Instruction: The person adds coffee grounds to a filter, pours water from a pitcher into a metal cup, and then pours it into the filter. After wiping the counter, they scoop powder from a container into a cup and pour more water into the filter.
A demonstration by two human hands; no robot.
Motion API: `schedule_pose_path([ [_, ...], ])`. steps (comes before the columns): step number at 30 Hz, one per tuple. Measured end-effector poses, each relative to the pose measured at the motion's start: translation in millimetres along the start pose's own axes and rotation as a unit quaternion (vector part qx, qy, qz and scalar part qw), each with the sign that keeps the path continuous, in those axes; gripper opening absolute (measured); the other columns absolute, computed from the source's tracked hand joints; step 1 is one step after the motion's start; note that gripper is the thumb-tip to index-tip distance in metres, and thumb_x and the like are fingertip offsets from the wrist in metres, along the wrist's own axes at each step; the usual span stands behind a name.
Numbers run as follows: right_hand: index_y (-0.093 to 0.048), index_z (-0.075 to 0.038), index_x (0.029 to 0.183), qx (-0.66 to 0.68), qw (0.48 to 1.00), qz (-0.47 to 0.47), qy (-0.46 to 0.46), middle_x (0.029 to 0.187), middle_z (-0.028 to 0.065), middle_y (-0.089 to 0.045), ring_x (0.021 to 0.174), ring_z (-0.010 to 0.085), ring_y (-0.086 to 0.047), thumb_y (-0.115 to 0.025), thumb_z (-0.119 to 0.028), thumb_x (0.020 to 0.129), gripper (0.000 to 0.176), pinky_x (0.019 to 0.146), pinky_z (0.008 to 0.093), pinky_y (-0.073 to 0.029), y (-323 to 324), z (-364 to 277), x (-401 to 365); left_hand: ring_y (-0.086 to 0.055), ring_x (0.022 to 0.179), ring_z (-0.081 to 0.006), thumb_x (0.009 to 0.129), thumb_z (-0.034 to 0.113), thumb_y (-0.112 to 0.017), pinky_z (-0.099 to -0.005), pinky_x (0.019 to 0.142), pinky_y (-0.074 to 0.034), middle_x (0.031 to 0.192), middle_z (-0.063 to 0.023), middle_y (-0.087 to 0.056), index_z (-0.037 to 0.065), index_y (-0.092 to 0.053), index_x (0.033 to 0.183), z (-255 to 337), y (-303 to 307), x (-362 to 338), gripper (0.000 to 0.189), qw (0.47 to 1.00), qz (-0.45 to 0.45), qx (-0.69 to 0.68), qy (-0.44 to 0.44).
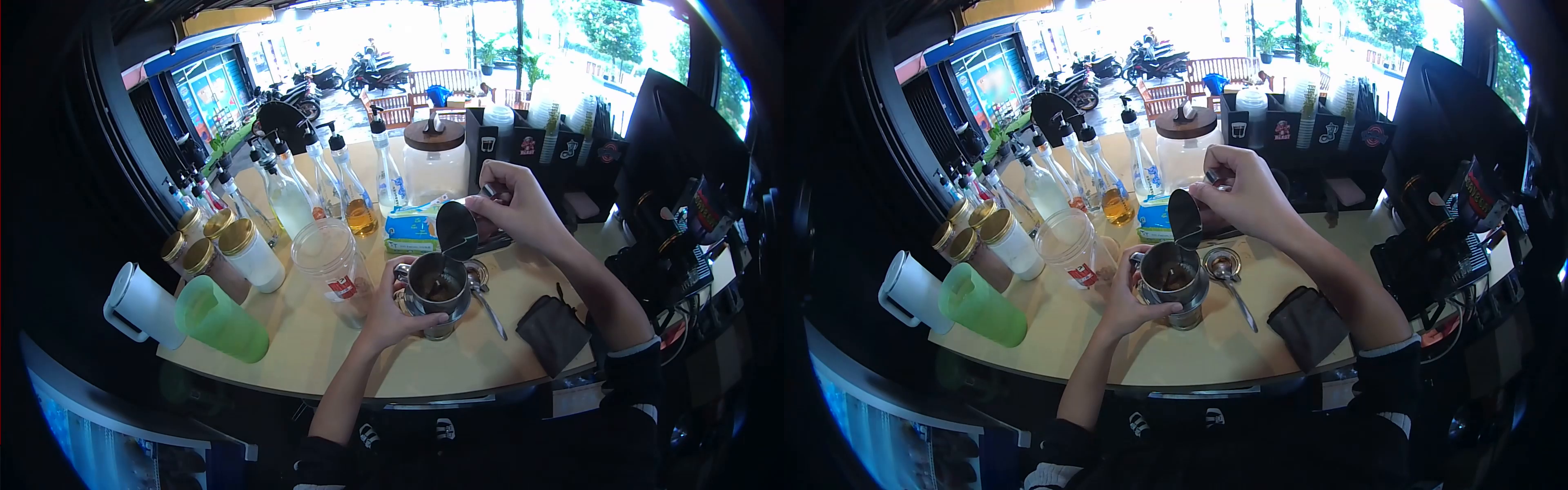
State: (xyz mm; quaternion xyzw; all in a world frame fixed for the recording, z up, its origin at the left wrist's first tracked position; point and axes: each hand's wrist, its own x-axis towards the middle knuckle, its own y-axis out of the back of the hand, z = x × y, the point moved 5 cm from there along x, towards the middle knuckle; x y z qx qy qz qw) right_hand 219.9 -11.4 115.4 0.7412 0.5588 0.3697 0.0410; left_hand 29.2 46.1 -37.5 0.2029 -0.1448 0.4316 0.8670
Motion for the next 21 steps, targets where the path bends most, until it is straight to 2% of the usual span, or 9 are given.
schedule_pose_path([
  [7,-0.039,-0.002,0.069,-0.001,1.0,-0.007,-0.003,0.061,-0.0001,-0.036,0.061,0.0047,-0.034,-0.071,-0.01,0.077,0.034,0.051,0.0252,-0.033,0.9,-2.9,-3.2,-0.055,0.116,-0.0222,0.053,0.034,-0.091,-0.0421,0.102,-0.041,0.12,-0.0097,-0.057,0.011,-0.04,0.127,-3.1,0.1,0.0,0.093,1.0,0.0,-0.002,0.0],
  [15,-0.04,-0.001,0.069,0.082,0.996,-0.024,-0.041,0.061,0.0001,-0.04,0.061,0.0042,-0.039,-0.07,-0.009,0.078,0.032,0.052,0.0253,-0.037,-8.4,-3.6,-4.8,-0.055,0.115,-0.0217,0.054,0.034,-0.091,-0.042,0.102,-0.041,0.12,-0.009,-0.057,0.011,-0.04,0.127,2.0,0.0,-0.5,0.093,1.0,0.001,0.001,-0.001],
  [18,-0.041,-0.001,0.07,0.028,0.999,-0.025,-0.003,0.062,-0.0005,-0.041,0.061,0.0033,-0.041,-0.07,-0.009,0.079,0.031,0.05,0.024,-0.038,-7.9,-5.3,-2.5,-0.055,0.115,-0.0216,0.054,0.034,-0.091,-0.0419,0.102,-0.041,0.12,-0.0087,-0.057,0.011,-0.04,0.127,0.4,-0.2,-0.8,0.092,1.0,0.001,-0.003,0.002],
  [21,-0.041,-0.001,0.07,0.028,0.999,-0.026,-0.003,0.061,-0.0007,-0.041,0.06,0.0031,-0.041,-0.07,-0.009,0.078,0.031,0.05,0.0238,-0.038,-8.2,-8.2,-2.6,-0.055,0.115,-0.0217,0.054,0.034,-0.091,-0.0418,0.102,-0.04,0.12,-0.0086,-0.056,0.011,-0.039,0.127,-0.6,0.2,-1.0,0.092,1.0,0.0,0.0,0.004],
])
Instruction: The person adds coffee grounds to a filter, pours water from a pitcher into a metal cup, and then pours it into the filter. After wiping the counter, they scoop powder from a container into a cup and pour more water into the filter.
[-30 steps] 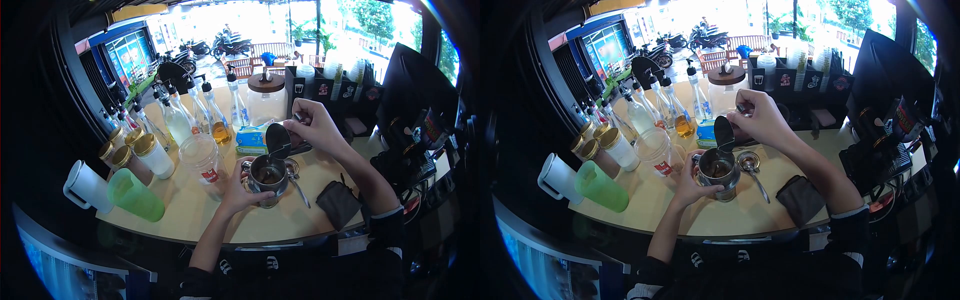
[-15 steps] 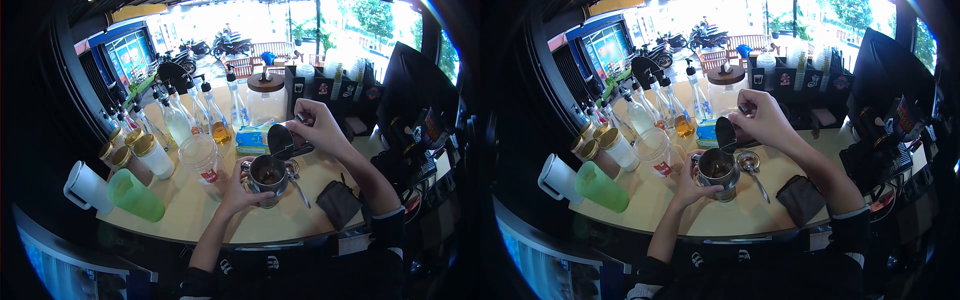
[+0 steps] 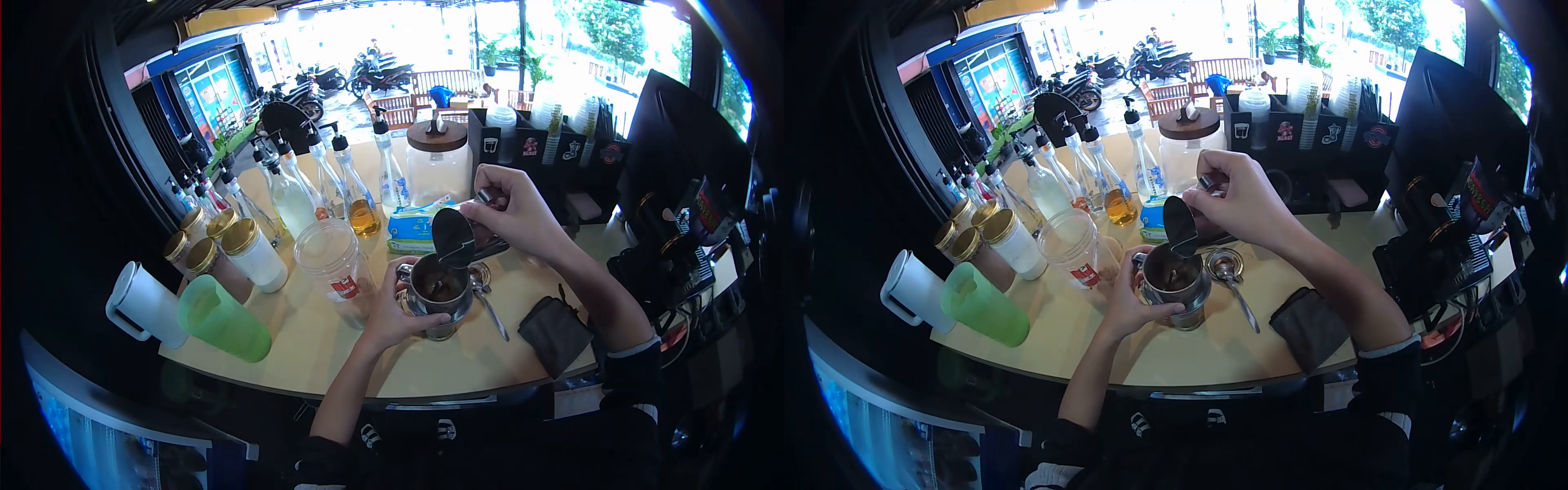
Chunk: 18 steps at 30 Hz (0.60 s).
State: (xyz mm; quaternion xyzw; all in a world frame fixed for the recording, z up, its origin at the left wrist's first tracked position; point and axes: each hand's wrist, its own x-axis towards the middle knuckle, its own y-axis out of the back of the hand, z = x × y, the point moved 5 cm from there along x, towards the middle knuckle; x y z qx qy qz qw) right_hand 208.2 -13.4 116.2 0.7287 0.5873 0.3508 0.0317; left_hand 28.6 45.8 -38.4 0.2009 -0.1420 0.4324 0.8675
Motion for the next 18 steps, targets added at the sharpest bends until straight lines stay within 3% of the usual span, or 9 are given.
schedule_pose_path([
  [7,-0.039,-0.002,0.069,0.035,0.999,-0.002,-0.023,0.061,-0.0013,-0.041,0.059,0.0018,-0.041,-0.07,-0.009,0.079,0.033,0.049,0.0229,-0.038,4.7,3.2,-3.3,-0.054,0.117,-0.0221,0.054,0.034,-0.091,-0.0417,0.102,-0.04,0.121,-0.0089,-0.056,0.012,-0.039,0.127,0.3,0.0,0.5,0.092,1.0,-0.005,0.0,0.0],
  [9,-0.039,-0.003,0.07,-0.003,1.0,0.003,0.01,0.061,-0.0021,-0.04,0.059,0.001,-0.042,-0.07,-0.008,0.08,0.033,0.047,0.0213,-0.038,7.1,5.7,-2.3,-0.055,0.116,-0.0219,0.054,0.034,-0.091,-0.0416,0.102,-0.04,0.12,-0.0088,-0.057,0.012,-0.039,0.127,-0.7,-0.3,0.5,0.092,1.0,-0.003,0.0,-0.003],
  [12,-0.039,-0.002,0.07,0.02,0.999,0.004,-0.027,0.061,-0.0015,-0.04,0.059,0.0013,-0.043,-0.07,-0.008,0.08,0.033,0.047,0.0218,-0.039,7.2,-0.9,-5.6,-0.055,0.116,-0.0215,0.054,0.034,-0.091,-0.0414,0.102,-0.04,0.12,-0.0086,-0.057,0.012,-0.04,0.127,0.1,-0.3,0.3,0.092,1.0,-0.001,0.0,-0.003],
  [18,-0.04,-0.001,0.069,-0.017,1.0,-0.001,-0.003,0.062,-0.0001,-0.043,0.061,0.0023,-0.049,-0.069,-0.007,0.08,0.031,0.047,0.0225,-0.043,5.0,0.2,-0.8,-0.055,0.115,-0.021,0.053,0.034,-0.091,-0.0411,0.102,-0.041,0.12,-0.0082,-0.057,0.012,-0.04,0.127,-0.1,0.3,0.9,0.092,1.0,0.0,0.0,-0.007],
])
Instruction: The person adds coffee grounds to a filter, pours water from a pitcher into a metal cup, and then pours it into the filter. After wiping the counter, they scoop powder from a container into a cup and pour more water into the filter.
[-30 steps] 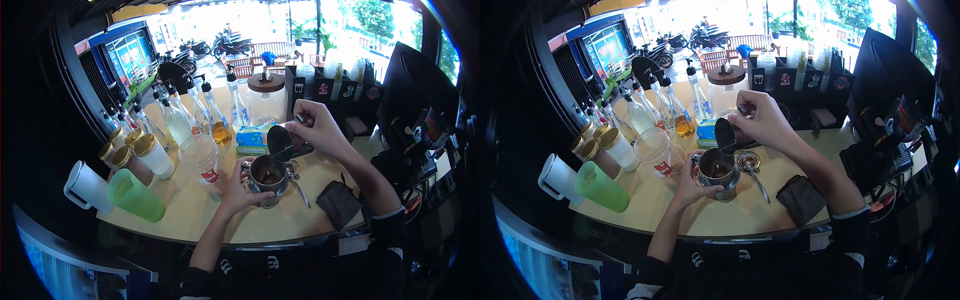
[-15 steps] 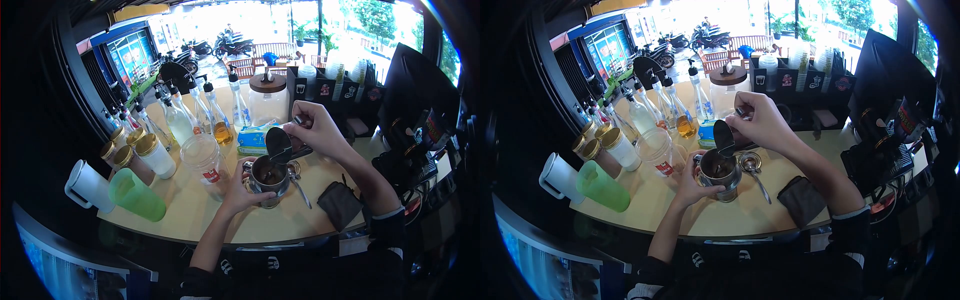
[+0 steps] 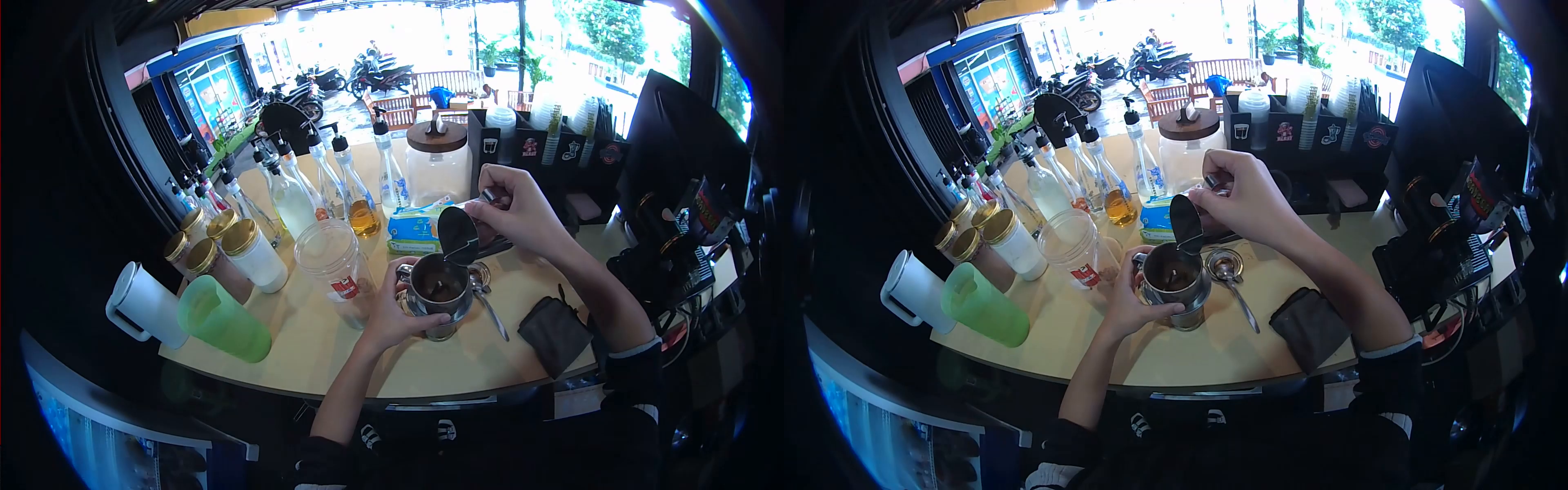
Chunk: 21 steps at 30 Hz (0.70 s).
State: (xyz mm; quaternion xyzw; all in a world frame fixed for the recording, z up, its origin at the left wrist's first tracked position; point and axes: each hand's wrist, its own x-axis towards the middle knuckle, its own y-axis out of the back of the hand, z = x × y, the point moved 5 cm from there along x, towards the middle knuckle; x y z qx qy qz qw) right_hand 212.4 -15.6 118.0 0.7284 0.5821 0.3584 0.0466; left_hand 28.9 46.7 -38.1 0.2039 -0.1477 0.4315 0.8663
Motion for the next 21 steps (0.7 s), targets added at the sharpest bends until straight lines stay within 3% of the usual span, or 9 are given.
schedule_pose_path([
  [6,-0.043,0.001,0.071,0.073,0.997,-0.003,-0.024,0.065,0.0011,-0.044,0.063,0.0036,-0.052,-0.069,-0.008,0.08,0.029,0.048,0.0238,-0.046,-11.3,4.5,4.8,-0.055,0.115,-0.0214,0.053,0.034,-0.091,-0.0412,0.102,-0.041,0.12,-0.0094,-0.056,0.012,-0.04,0.127,0.3,0.0,-0.5,0.092,1.0,0.002,0.011,0.005],
  [19,-0.043,0.002,0.073,0.058,0.998,-0.016,-0.008,0.065,0.0012,-0.044,0.062,0.0041,-0.052,-0.069,-0.009,0.08,0.029,0.049,0.0243,-0.046,-18.8,-11.1,4.4,-0.056,0.114,-0.0219,0.054,0.034,-0.091,-0.0414,0.102,-0.04,0.121,-0.0097,-0.056,0.011,-0.039,0.128,-5.1,-1.5,0.0,0.094,1.0,-0.001,-0.011,-0.003],
  [21,-0.039,-0.005,0.074,0.024,0.999,-0.012,0.02,0.06,-0.0054,-0.044,0.056,-0.0017,-0.048,-0.067,-0.006,0.085,0.03,0.046,0.0168,-0.039,-18.6,-11.8,5.1,-0.056,0.115,-0.0217,0.054,0.034,-0.091,-0.0414,0.102,-0.04,0.121,-0.0096,-0.056,0.011,-0.039,0.128,-2.8,-1.1,-0.1,0.093,1.0,-0.001,-0.007,-0.002],
])
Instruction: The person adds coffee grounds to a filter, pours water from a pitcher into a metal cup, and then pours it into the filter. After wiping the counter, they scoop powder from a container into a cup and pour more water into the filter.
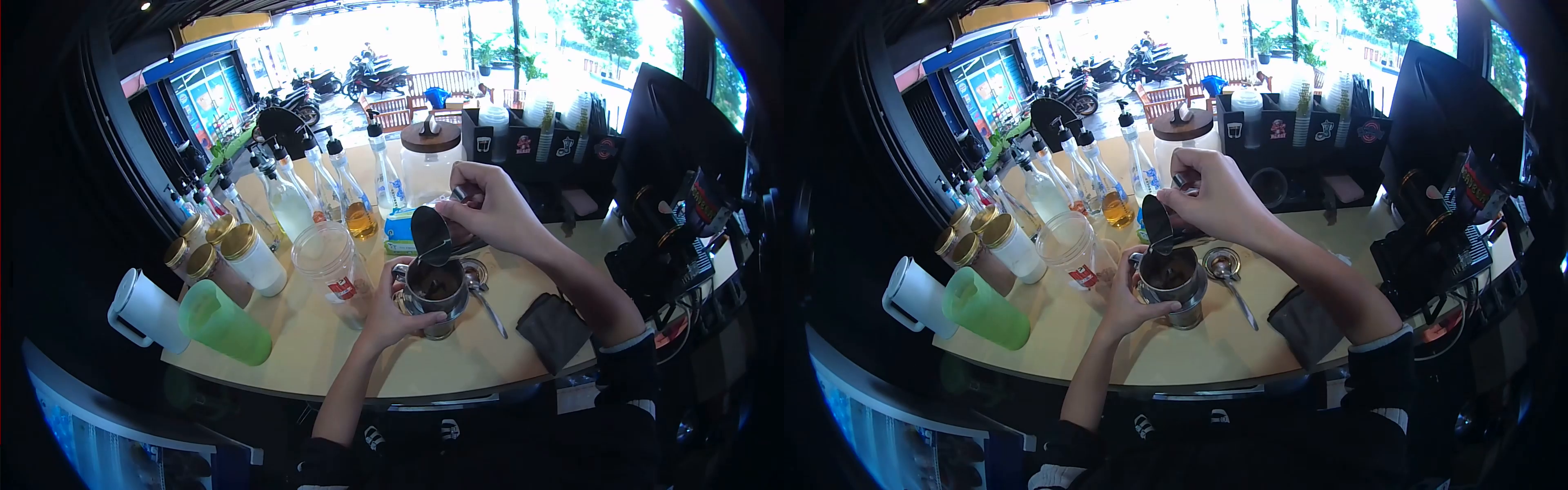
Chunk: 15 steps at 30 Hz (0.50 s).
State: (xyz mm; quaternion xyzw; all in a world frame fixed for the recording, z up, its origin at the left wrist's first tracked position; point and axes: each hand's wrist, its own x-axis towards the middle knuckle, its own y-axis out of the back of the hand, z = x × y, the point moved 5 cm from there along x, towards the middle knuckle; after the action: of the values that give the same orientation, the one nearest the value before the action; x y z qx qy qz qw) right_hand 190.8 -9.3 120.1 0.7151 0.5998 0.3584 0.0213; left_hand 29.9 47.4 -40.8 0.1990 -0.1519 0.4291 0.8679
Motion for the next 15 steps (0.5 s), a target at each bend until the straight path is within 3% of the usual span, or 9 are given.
schedule_pose_path([
  [10,-0.044,-0.002,0.078,-0.015,1.0,0.012,0.006,0.065,-0.0029,-0.051,0.057,0.0002,-0.052,-0.063,-0.004,0.087,0.022,0.048,0.0171,-0.043,7.6,11.8,-0.3,-0.055,0.115,-0.0209,0.054,0.033,-0.091,-0.0411,0.1,-0.041,0.12,-0.0088,-0.056,0.011,-0.04,0.127,1.8,0.0,-0.1,0.092,1.0,0.005,0.002,-0.002],
  [12,-0.042,0.003,0.072,-0.003,0.999,0.046,0.003,0.062,0.0052,-0.044,0.061,0.0068,-0.042,-0.07,-0.01,0.078,0.031,0.053,0.0283,-0.042,12.1,11.1,-2.0,-0.055,0.115,-0.021,0.054,0.033,-0.091,-0.0411,0.1,-0.041,0.121,-0.0088,-0.056,0.011,-0.04,0.127,3.1,-0.3,0.1,0.092,1.0,0.003,0.0,-0.002],
  [15,-0.042,0.002,0.072,-0.001,0.999,0.044,0.0,0.062,0.0039,-0.044,0.061,0.0057,-0.043,-0.069,-0.009,0.079,0.03,0.052,0.0271,-0.044,16.0,10.0,-6.2,-0.055,0.114,-0.0212,0.054,0.033,-0.091,-0.041,0.1,-0.041,0.121,-0.0087,-0.055,0.011,-0.04,0.127,1.6,-0.2,-0.3,0.092,1.0,0.004,-0.003,0.0],
])
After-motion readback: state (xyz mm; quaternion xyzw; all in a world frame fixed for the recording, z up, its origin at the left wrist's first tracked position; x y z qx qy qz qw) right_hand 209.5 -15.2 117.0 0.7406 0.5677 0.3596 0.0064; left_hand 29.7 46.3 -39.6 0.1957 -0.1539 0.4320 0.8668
